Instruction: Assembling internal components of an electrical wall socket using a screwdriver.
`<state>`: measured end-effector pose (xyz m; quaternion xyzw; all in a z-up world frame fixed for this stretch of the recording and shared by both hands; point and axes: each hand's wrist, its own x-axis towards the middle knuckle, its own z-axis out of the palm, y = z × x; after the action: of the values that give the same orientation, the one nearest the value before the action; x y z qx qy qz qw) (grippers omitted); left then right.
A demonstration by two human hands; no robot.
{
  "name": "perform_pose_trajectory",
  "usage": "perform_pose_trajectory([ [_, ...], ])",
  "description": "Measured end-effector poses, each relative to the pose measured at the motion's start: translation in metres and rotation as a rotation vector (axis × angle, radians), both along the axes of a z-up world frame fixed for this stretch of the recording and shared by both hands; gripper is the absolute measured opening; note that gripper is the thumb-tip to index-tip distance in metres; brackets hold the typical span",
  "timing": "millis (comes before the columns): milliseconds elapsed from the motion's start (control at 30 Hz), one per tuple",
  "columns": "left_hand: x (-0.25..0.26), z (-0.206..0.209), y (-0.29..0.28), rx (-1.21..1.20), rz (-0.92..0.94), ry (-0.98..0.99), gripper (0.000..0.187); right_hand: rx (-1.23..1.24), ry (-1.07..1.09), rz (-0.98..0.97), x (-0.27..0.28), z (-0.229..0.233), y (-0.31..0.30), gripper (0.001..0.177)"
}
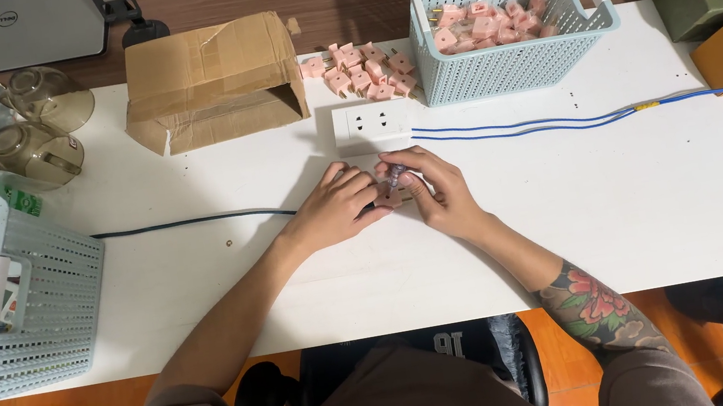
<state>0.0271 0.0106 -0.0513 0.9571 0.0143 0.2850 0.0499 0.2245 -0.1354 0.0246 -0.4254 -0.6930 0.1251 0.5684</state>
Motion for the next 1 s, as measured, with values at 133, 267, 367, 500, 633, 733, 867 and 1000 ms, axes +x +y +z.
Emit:
perform_pose_trajectory([
  [133, -0.001, 0.005, -0.003, 0.006, 0.006, 0.007, 0.032, -0.003, -0.023, -0.009, 0.002, -0.006, 0.000, 0.033],
  [267, 0.001, -0.002, 0.000, 0.018, 0.006, -0.001, 0.034, 0.022, 0.002, -0.019, 0.002, -0.009, 0.002, 0.032],
  [367, 0.000, -0.002, 0.000, 0.034, -0.002, -0.010, 0.035, -0.016, 0.048, 0.030, -0.003, 0.005, -0.002, 0.034],
  [500, -0.001, 0.006, -0.003, 0.015, 0.008, 0.016, 0.034, 0.019, -0.043, -0.020, 0.002, -0.005, 0.000, 0.030],
  [633, 0.000, -0.002, 0.000, 0.025, 0.004, 0.003, 0.034, 0.019, 0.020, -0.027, 0.001, -0.004, 0.000, 0.027],
  [733, 0.000, -0.005, 0.001, 0.025, 0.001, 0.000, 0.035, -0.001, 0.059, 0.017, -0.003, 0.010, -0.004, 0.034],
  [867, -0.004, 0.026, -0.009, 0.007, 0.003, 0.018, 0.033, 0.017, -0.040, -0.031, 0.004, -0.002, 0.000, 0.031],
  [1000, -0.002, 0.004, -0.001, 0.030, 0.002, 0.014, 0.034, 0.042, -0.012, -0.032, 0.005, -0.015, 0.002, 0.033],
])
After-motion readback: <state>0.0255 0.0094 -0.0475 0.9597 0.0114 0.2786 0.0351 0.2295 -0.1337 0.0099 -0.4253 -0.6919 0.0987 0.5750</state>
